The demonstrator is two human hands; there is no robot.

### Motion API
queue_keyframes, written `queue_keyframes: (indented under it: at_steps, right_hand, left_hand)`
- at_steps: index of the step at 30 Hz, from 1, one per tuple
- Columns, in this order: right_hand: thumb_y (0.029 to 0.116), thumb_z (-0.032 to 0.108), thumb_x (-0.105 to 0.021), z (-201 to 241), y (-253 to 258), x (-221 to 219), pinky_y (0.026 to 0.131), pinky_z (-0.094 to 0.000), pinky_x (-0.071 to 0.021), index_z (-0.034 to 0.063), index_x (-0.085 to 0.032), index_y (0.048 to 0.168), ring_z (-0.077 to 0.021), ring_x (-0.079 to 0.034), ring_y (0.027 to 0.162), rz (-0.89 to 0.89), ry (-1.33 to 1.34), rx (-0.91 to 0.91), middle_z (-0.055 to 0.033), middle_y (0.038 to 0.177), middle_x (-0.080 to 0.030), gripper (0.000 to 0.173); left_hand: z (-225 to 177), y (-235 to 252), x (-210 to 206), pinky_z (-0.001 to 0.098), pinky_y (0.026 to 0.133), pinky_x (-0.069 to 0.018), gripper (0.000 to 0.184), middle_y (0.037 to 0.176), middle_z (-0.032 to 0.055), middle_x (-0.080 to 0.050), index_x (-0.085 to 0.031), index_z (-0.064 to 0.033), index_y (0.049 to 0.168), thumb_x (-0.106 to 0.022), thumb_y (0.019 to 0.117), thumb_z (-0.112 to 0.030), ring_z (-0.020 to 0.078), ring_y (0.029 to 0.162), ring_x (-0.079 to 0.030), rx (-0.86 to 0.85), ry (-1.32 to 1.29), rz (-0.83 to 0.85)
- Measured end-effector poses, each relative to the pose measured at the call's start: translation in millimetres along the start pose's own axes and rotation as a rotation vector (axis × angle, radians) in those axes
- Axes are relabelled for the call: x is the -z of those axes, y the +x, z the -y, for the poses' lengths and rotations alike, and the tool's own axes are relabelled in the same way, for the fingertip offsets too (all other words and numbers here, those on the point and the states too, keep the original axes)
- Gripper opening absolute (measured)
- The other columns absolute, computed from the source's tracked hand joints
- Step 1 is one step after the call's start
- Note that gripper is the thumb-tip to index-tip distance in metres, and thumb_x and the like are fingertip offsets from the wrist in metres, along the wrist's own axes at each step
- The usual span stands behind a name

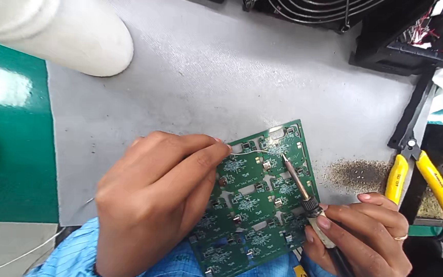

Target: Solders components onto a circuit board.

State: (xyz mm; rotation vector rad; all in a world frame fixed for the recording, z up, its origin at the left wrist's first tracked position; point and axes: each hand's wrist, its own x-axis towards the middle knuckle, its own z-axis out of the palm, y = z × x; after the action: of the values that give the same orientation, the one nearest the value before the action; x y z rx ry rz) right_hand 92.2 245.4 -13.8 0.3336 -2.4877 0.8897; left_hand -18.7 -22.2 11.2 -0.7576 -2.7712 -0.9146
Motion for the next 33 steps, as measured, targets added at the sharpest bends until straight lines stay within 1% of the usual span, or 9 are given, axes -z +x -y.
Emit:
queue_keyframes:
  at_steps: [8, 13, 18, 23, 27, 31, 33]
  right_hand:
    - [0.0942, 0.032, -0.067, 0.4, 0.0, -0.1, 0.105, -0.0324, -0.0351, 0.0214, -0.064, 0.098, -0.0077, -0.055, 0.096, 0.001, 0.002, -0.003, 0.0073, 0.095, -0.061, 0.012]
    - [0.0939, 0.033, -0.067, -0.9, 1.0, 1.3, 0.104, -0.0315, -0.0346, 0.0226, -0.065, 0.099, -0.0067, -0.055, 0.097, 0.014, 0.013, -0.002, 0.0087, 0.097, -0.062, 0.012]
    - [0.0944, 0.033, -0.067, -0.7, 1.1, 1.5, 0.104, -0.032, -0.035, 0.0219, -0.064, 0.098, -0.0076, -0.056, 0.097, 0.014, 0.007, -0.002, 0.0081, 0.096, -0.061, 0.012]
    - [0.0945, 0.033, -0.066, -0.7, 0.0, 2.8, 0.105, -0.0319, -0.0347, 0.0221, -0.064, 0.098, -0.0071, -0.055, 0.097, 0.008, 0.024, -0.003, 0.0079, 0.095, -0.061, 0.012]
    - [0.0957, 0.035, -0.065, -2.0, -2.1, 7.4, 0.106, -0.0309, -0.0346, 0.0229, -0.063, 0.099, -0.0059, -0.055, 0.098, 0.012, 0.059, 0.0, 0.0085, 0.095, -0.058, 0.013]
    - [0.0934, 0.033, -0.068, -0.1, -2.2, 2.6, 0.105, -0.0318, -0.0352, 0.0235, -0.064, 0.097, -0.0069, -0.054, 0.097, -0.02, 0.043, 0.004, 0.0082, 0.095, -0.058, 0.011]
    - [0.0915, 0.031, -0.07, 1.0, -2.4, 1.5, 0.106, -0.0329, -0.0345, 0.0241, -0.065, 0.098, -0.0082, -0.053, 0.097, -0.008, 0.035, 0.01, 0.0076, 0.095, -0.058, 0.011]
  left_hand:
    - [-0.3, 0.1, 0.2, 0.0349, 0.077, -0.0475, 0.026, 0.102, 0.0133, -0.077, -0.078, -0.0086, 0.106, -0.052, 0.1043, -0.015, 0.0211, 0.09, -0.067, -0.001, 0.007, 0.004]
    - [-0.1, -0.2, -0.1, 0.0352, 0.078, -0.0476, 0.026, 0.102, 0.013, -0.076, -0.078, -0.0096, 0.106, -0.053, 0.1044, -0.015, 0.0212, 0.092, -0.067, -0.001, 0.01, 0.002]
    - [0.0, 0.1, 0.4, 0.0354, 0.078, -0.0473, 0.026, 0.103, 0.0133, -0.076, -0.078, -0.009, 0.106, -0.053, 0.1045, -0.016, 0.0213, 0.091, -0.067, -0.004, 0.012, 0.01]
    - [-0.1, 0.2, 0.6, 0.0348, 0.078, -0.0481, 0.027, 0.102, 0.0142, -0.076, -0.077, -0.0067, 0.106, -0.052, 0.1046, -0.015, 0.021, 0.091, -0.068, 0.003, 0.013, 0.002]
    - [0.2, -0.6, 0.9, 0.0346, 0.078, -0.0481, 0.027, 0.102, 0.0135, -0.077, -0.078, -0.0076, 0.106, -0.052, 0.1046, -0.016, 0.0208, 0.091, -0.068, 0.008, 0.01, 0.005]
    - [0.5, -0.6, 0.5, 0.0358, 0.078, -0.0482, 0.026, 0.102, 0.0131, -0.077, -0.078, -0.0095, 0.106, -0.053, 0.1044, -0.016, 0.021, 0.091, -0.068, 0.002, 0.004, 0.008]
    - [0.6, -0.6, 0.3, 0.0357, 0.078, -0.0477, 0.026, 0.102, 0.0129, -0.077, -0.078, -0.01, 0.106, -0.053, 0.1044, -0.016, 0.021, 0.091, -0.068, 0.0, 0.002, 0.008]
